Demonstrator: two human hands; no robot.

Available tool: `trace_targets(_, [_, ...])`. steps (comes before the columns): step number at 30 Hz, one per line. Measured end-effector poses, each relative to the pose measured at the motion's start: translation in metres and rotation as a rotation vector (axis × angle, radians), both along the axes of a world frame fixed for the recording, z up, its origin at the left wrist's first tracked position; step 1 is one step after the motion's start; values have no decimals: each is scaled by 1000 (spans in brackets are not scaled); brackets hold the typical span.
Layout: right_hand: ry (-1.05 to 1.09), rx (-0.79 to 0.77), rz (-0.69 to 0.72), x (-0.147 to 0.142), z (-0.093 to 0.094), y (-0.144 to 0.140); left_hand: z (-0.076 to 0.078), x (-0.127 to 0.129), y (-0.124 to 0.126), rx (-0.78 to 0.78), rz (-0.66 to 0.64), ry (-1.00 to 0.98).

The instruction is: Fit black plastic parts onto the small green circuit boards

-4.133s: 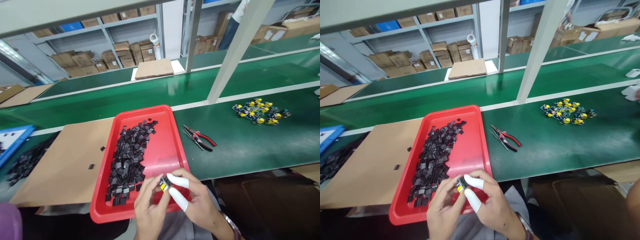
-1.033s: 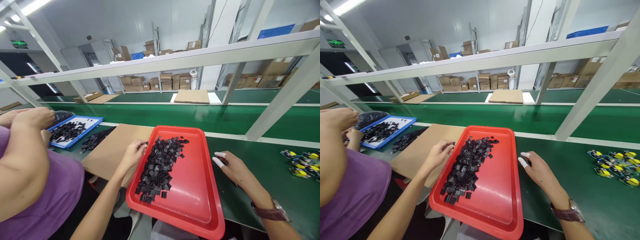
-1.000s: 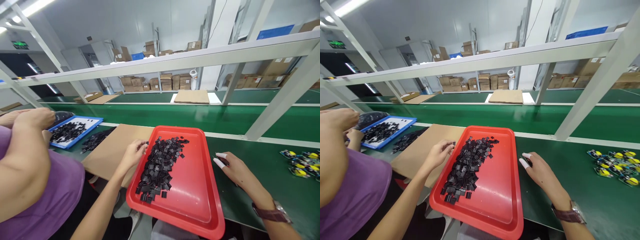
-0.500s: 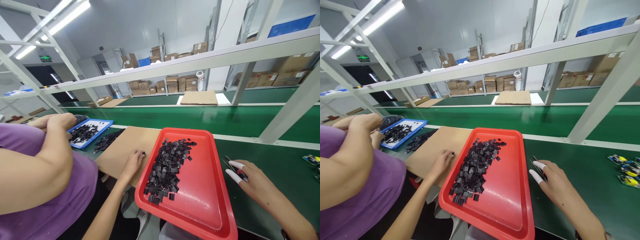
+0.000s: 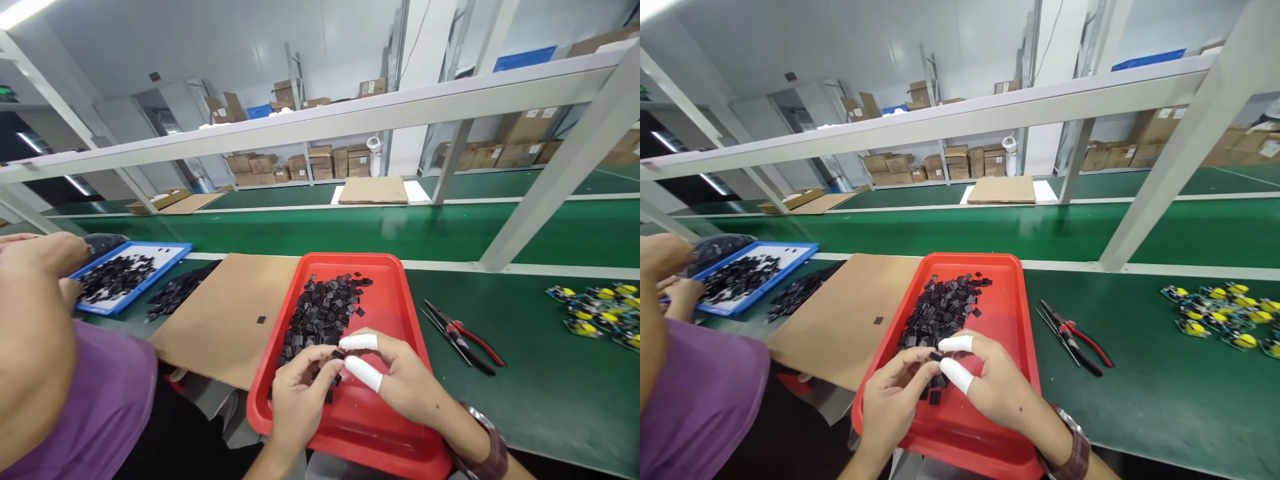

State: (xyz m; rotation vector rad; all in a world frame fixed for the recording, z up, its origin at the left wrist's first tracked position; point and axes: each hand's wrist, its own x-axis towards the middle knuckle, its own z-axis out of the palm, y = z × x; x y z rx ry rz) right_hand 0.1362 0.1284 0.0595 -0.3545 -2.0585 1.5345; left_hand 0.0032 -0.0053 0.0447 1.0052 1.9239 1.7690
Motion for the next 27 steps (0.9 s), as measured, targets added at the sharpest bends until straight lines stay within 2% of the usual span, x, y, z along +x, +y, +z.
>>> trace_targets(3, [86,-64,13,-3,-3,-4,-4,15,3,34,58,-70])
trace_targets(5, [151,38,-35,-2,-7,-6,-4,21,5,29,87,-133])
trace_targets(7, [209,214,-67,1,-11,-7,-1,26,7,28,93,-218])
trace_targets(9, [226,301,-57,4,-14,-6,2,30,8,42,71,-301])
trace_targets(10, [214,282,-53,5,-15,-5,3,32,9,52,60,-336])
trace_targets(15, [138,-31,-43,10,-12,0,6,36,8,77,55,-437])
trace_targets(20, [141,-103,-10,11,-12,-2,4,37,8,65,-5,-443])
trace_targets(23, [140,-67,-40,12,-14,-3,-1,36,7,34,-34,-358])
trace_targets(25, [140,11,-63,14,-15,-4,-4,35,4,24,-39,-157])
trace_targets(27, [133,138,-57,17,-16,-5,-5,32,1,55,-53,137])
